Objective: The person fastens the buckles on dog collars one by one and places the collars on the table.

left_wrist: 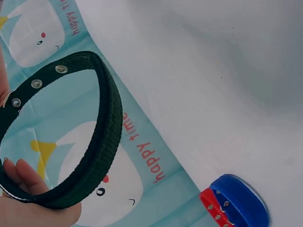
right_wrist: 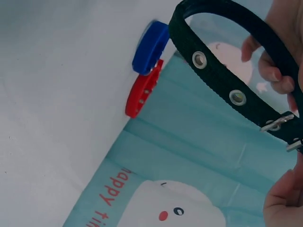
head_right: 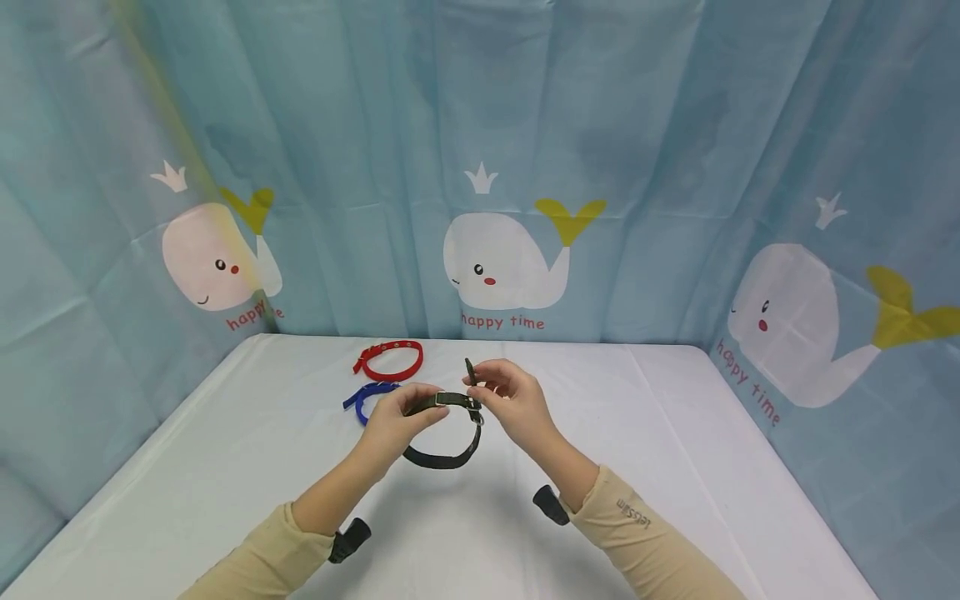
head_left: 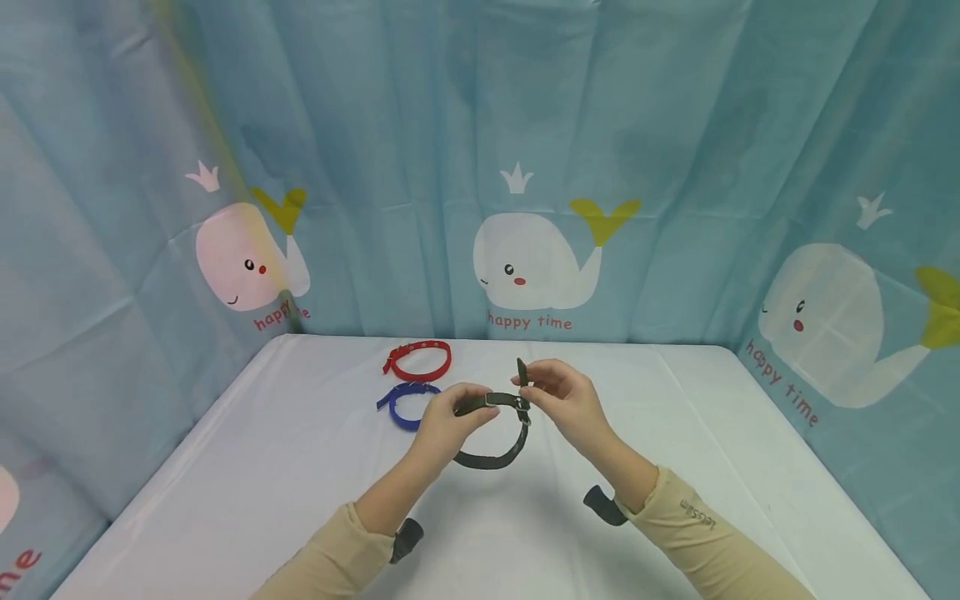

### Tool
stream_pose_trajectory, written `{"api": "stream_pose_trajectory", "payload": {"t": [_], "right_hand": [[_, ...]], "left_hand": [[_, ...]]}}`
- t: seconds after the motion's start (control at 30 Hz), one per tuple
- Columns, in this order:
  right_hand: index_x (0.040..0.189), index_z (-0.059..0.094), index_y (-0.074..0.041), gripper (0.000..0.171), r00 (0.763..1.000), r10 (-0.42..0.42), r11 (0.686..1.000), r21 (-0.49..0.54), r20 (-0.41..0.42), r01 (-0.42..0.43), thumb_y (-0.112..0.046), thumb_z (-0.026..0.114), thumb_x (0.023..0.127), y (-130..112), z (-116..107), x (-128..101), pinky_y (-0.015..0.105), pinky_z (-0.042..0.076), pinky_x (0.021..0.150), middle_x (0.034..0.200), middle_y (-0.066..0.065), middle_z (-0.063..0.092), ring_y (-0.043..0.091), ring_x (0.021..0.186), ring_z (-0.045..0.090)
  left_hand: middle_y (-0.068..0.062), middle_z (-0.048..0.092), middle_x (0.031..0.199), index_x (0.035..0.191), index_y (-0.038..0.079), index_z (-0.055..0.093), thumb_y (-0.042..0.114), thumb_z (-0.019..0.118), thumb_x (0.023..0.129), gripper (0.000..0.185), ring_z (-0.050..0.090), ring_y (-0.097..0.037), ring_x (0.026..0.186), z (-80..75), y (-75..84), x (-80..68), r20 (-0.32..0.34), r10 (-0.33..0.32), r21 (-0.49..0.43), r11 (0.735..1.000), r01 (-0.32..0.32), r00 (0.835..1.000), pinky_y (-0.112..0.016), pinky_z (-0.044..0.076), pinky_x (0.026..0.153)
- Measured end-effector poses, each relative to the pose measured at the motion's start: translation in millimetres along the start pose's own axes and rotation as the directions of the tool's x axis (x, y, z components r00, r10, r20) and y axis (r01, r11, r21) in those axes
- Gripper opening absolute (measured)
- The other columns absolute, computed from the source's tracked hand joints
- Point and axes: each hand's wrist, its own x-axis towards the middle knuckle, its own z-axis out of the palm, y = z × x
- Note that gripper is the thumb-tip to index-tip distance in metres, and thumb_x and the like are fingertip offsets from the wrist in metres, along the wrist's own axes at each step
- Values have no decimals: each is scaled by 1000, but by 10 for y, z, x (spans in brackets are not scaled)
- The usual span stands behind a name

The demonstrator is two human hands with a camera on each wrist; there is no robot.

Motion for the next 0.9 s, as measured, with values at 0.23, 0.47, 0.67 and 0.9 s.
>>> {"api": "stream_pose_trajectory", "payload": {"t": [0.23,0.47,0.67,0.9], "right_hand": [[105,68,7,21,993,-118,987,-110,0,117,8,69,84,57,4,5,24,46,67,95,18,69,11,77,55],[94,74,3,22,942,-330,902,-273,60,334,14,73,76,38,-49,38,27,50,72,90,11,70,21,85,59],[87,73,-2,23,900,-410,785,-444,151,432,15,75,72,10,-93,45,32,50,71,86,5,69,22,84,59],[80,70,-2,21,848,-474,610,-606,238,511,15,75,71,13,-76,57,30,49,65,81,5,66,21,77,55]], "left_hand": [[-8,69,105,115,3,66,13,72,88,29,63,-23,101,5,0,19,4,-22,-75,997,23,1000,-42,50,91],[-7,68,103,113,2,67,12,72,88,28,63,-23,100,35,19,39,7,-39,-81,996,39,999,-42,49,88],[-7,68,104,112,1,68,11,71,88,26,63,-23,100,49,9,53,22,-48,-101,994,50,999,-44,47,90],[-8,68,105,112,0,68,13,72,88,27,63,-23,100,71,-8,61,23,-38,-105,994,40,999,-44,48,91]]}}
